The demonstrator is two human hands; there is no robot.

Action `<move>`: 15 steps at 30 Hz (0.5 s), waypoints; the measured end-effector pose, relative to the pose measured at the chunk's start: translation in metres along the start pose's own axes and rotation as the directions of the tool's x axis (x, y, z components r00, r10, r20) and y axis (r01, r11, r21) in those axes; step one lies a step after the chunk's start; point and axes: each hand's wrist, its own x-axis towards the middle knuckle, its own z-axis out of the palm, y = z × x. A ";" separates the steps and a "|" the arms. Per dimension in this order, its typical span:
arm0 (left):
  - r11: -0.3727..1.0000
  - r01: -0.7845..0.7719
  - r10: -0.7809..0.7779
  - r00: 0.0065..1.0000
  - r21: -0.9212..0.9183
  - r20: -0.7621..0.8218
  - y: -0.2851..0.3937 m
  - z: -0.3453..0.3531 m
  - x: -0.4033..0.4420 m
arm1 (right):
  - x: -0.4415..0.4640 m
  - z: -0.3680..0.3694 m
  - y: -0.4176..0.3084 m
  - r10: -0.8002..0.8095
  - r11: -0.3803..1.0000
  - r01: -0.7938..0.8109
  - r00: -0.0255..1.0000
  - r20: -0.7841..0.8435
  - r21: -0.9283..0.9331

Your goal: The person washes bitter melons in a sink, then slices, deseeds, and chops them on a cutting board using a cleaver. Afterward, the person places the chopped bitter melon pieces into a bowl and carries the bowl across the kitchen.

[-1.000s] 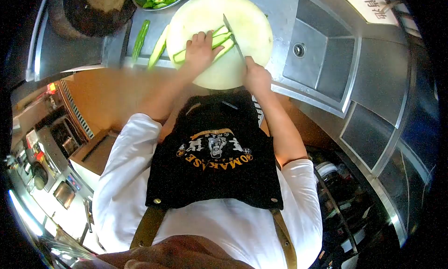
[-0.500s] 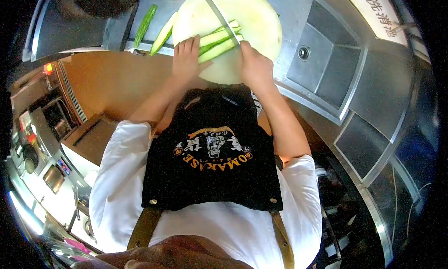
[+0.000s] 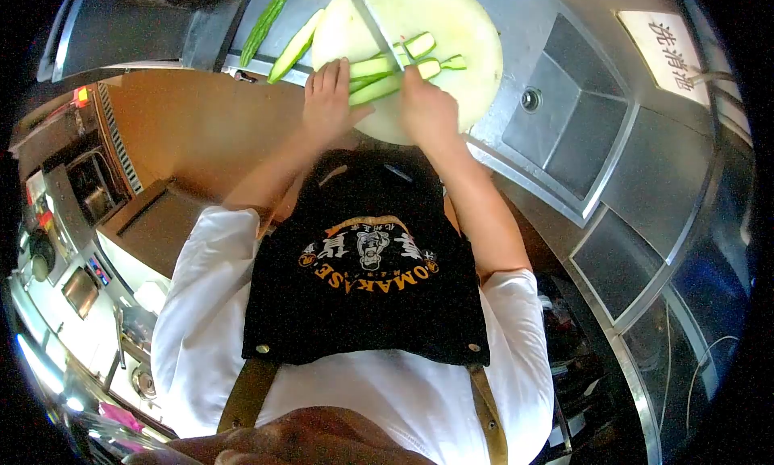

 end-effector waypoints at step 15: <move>0.955 0.080 -0.100 0.993 -0.285 -0.057 -0.023 0.018 -0.037 | 0.005 0.028 -0.033 -0.014 1.000 0.020 0.972 0.236 -0.022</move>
